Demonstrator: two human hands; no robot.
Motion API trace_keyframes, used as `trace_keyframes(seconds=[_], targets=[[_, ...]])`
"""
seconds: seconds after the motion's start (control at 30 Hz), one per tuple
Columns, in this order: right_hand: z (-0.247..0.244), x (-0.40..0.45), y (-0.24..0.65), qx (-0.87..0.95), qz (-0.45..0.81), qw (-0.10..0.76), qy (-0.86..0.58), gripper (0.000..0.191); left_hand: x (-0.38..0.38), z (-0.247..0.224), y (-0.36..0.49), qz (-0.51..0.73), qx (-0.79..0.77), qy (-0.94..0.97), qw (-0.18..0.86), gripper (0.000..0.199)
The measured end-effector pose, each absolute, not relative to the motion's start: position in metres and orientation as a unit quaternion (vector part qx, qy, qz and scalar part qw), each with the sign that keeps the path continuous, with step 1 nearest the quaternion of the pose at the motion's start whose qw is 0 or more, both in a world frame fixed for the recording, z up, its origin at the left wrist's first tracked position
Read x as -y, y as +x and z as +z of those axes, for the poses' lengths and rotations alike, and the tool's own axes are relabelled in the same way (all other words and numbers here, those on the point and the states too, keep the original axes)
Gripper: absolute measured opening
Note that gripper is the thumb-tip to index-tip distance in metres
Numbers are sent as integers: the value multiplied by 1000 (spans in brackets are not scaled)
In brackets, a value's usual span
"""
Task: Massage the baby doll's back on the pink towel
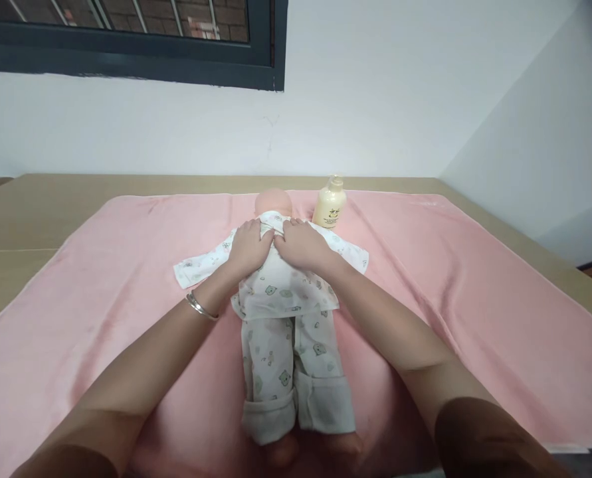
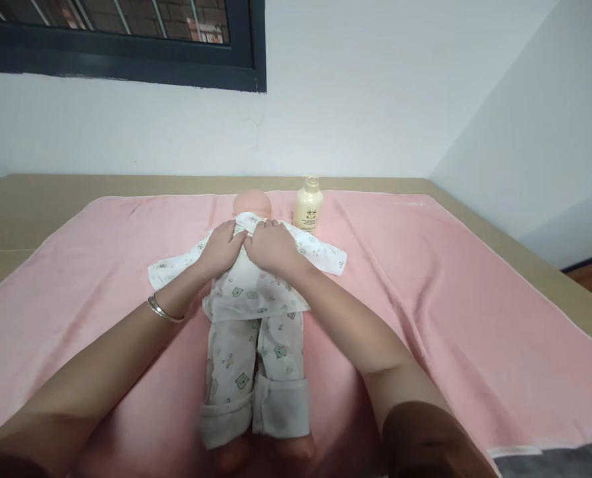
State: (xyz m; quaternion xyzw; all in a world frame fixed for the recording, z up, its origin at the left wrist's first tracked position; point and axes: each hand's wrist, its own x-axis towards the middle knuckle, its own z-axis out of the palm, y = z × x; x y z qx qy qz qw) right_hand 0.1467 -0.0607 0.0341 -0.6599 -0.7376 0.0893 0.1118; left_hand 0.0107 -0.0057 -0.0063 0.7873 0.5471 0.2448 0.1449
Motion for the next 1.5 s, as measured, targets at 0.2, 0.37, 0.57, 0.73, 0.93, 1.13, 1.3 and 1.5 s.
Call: trace_keyframes(seconds=[0.2, 0.37, 0.57, 0.73, 0.93, 1.13, 1.3, 1.5], targets=[[20, 43, 151, 728, 68, 148, -666, 52, 7, -14, 15, 259, -555, 779, 132, 50], [18, 43, 151, 732, 61, 153, -661, 50, 6, -14, 14, 261, -560, 777, 123, 50], [20, 29, 165, 733, 97, 151, -656, 44, 26, -3, 16, 206, -545, 808, 86, 57], [25, 39, 162, 747, 56, 115, -652, 48, 32, 4, 17, 204, -554, 802, 88, 52], [38, 77, 143, 767, -30, 18, -641, 52, 18, 9, 12, 207, -564, 791, 120, 36], [29, 43, 160, 741, 72, 96, -661, 56, 37, 7, 22, 169, -561, 807, 77, 58], [30, 54, 153, 765, 38, 51, -641, 64, 24, 7, 14, 207, -573, 782, 130, 49], [37, 58, 155, 765, 82, 85, -633, 51, 22, 1, 15, 196, -569, 793, 93, 49]])
